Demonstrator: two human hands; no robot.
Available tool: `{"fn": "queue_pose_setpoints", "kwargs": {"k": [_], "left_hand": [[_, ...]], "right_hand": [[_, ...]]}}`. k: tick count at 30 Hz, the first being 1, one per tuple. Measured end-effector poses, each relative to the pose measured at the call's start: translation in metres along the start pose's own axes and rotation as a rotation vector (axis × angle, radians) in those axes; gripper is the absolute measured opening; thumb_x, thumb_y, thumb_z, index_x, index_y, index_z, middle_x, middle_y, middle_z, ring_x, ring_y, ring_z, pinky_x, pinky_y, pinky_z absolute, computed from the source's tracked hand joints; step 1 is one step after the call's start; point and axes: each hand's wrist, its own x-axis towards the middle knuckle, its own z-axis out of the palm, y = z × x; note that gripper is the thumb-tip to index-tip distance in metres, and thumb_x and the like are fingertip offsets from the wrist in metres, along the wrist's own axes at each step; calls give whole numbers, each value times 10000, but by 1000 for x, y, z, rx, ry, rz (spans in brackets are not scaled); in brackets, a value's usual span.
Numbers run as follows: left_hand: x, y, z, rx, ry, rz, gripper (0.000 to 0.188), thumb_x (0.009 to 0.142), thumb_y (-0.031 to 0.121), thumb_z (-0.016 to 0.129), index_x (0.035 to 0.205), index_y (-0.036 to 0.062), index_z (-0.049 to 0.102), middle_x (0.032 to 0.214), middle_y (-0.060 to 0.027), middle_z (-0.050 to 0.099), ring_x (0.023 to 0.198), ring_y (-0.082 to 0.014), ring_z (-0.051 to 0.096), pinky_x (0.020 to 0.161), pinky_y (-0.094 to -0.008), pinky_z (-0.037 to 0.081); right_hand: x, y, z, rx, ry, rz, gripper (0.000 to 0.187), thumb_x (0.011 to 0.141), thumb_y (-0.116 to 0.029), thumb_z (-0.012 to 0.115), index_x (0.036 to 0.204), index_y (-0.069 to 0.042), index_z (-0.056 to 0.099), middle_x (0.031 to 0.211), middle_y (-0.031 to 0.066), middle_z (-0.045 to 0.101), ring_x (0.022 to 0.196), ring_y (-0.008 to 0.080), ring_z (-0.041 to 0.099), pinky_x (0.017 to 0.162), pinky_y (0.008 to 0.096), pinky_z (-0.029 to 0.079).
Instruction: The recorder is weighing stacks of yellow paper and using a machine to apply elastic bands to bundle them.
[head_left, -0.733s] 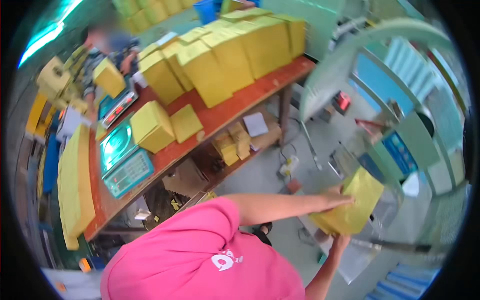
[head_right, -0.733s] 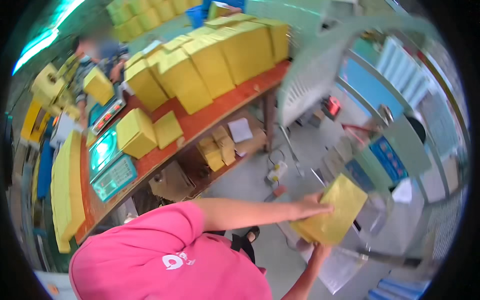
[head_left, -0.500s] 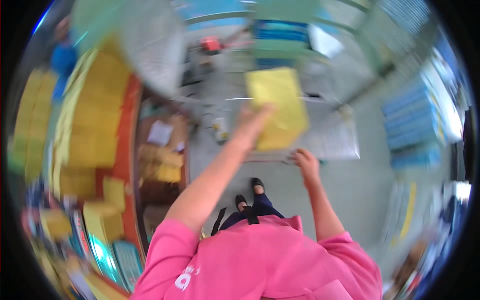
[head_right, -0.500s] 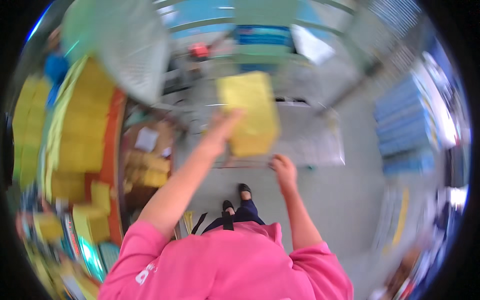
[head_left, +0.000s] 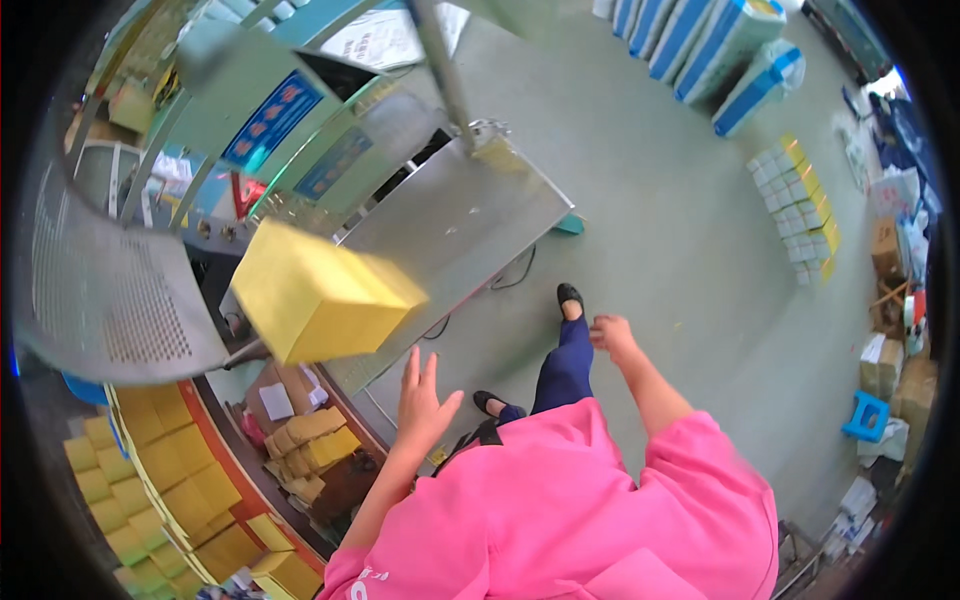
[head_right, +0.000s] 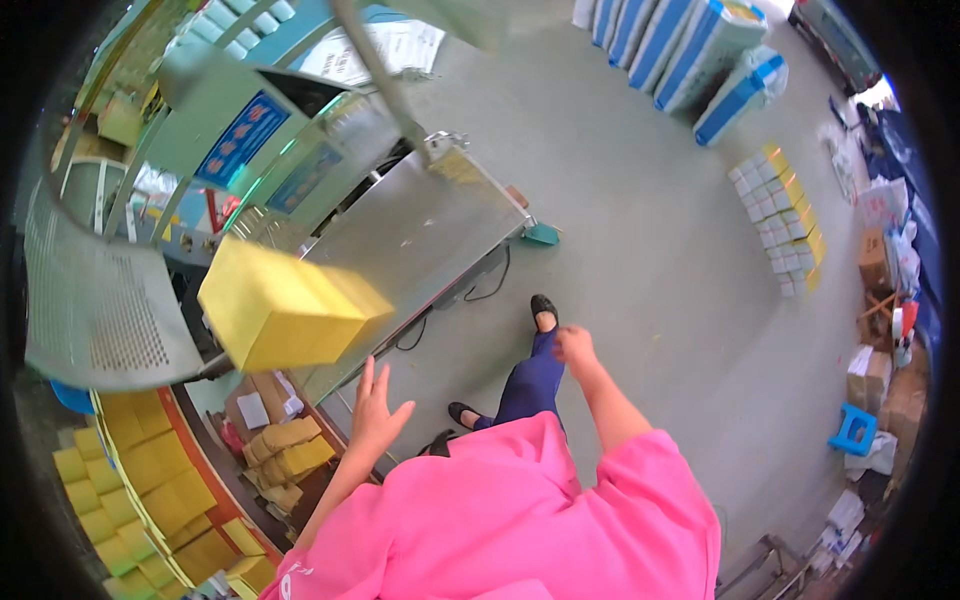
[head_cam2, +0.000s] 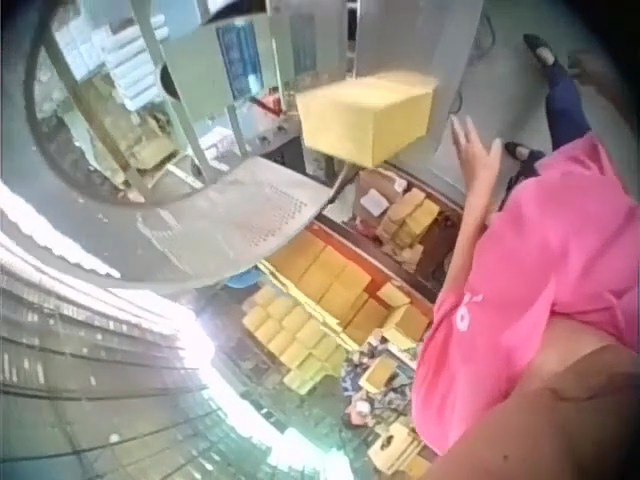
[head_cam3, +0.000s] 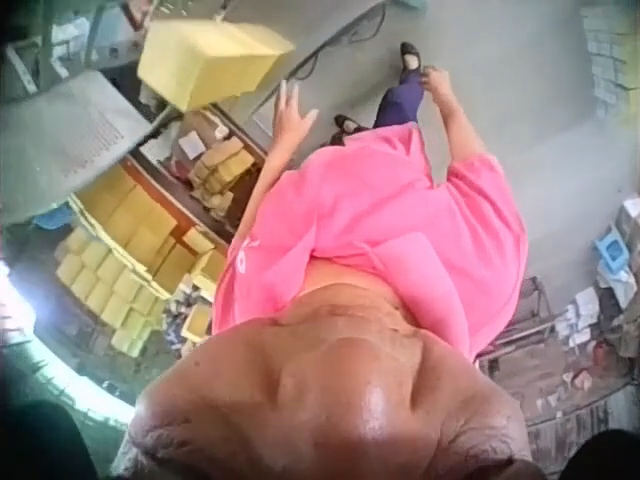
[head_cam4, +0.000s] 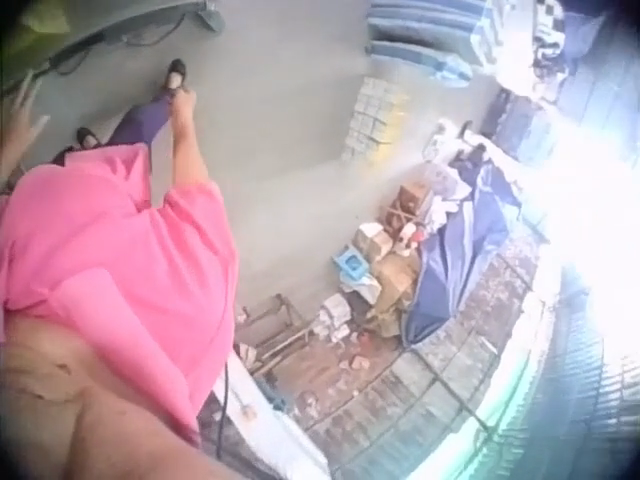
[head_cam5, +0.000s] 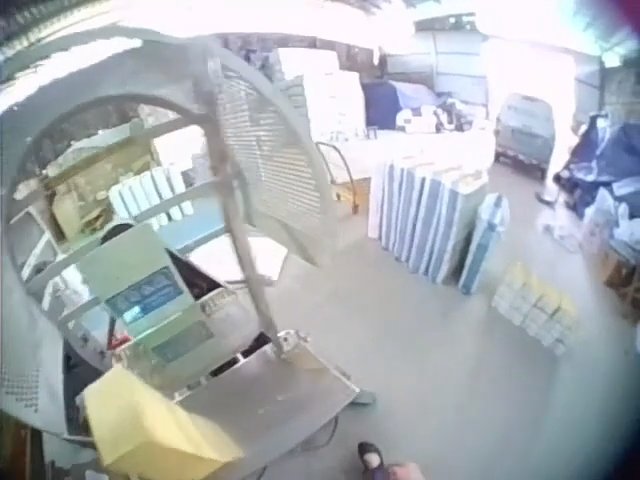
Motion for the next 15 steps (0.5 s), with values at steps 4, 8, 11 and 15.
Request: {"fn": "queue_pose_setpoints", "kwargs": {"k": [4,8,11,15], "left_hand": [[90,32,19,206,49,-76,831,738,182,756,1420,-36,333,1535,-226,211,1398,-402,246,1126,-446,270],[146,64,19,337,-31,-192,892,710,154,770,1441,-32,295,1537,-220,216,1410,-382,240,1140,-422,261],[171,79,8,362,-170,-204,898,711,133,764,1444,-41,276,1540,-233,196,1414,-386,232,1140,-413,266],[182,85,-1,332,-237,-257,880,712,88,751,1442,-43,277,1539,-230,201,1418,-390,224,1141,-415,264]], "right_hand": [[98,-96,12,170,-67,-9,474,849,-11,479,1309,-119,519,782,121,637,573,202,613,500,314,489],[200,-168,47,14,-190,-28,616,822,20,473,1386,-226,468,757,109,635,539,181,601,465,306,470],[253,-203,67,-46,-313,1,640,814,20,486,1398,-240,456,754,101,637,532,171,596,463,308,469],[296,-227,109,-141,-396,-32,645,821,15,491,1404,-259,447,733,89,634,528,163,594,459,302,466]]}}
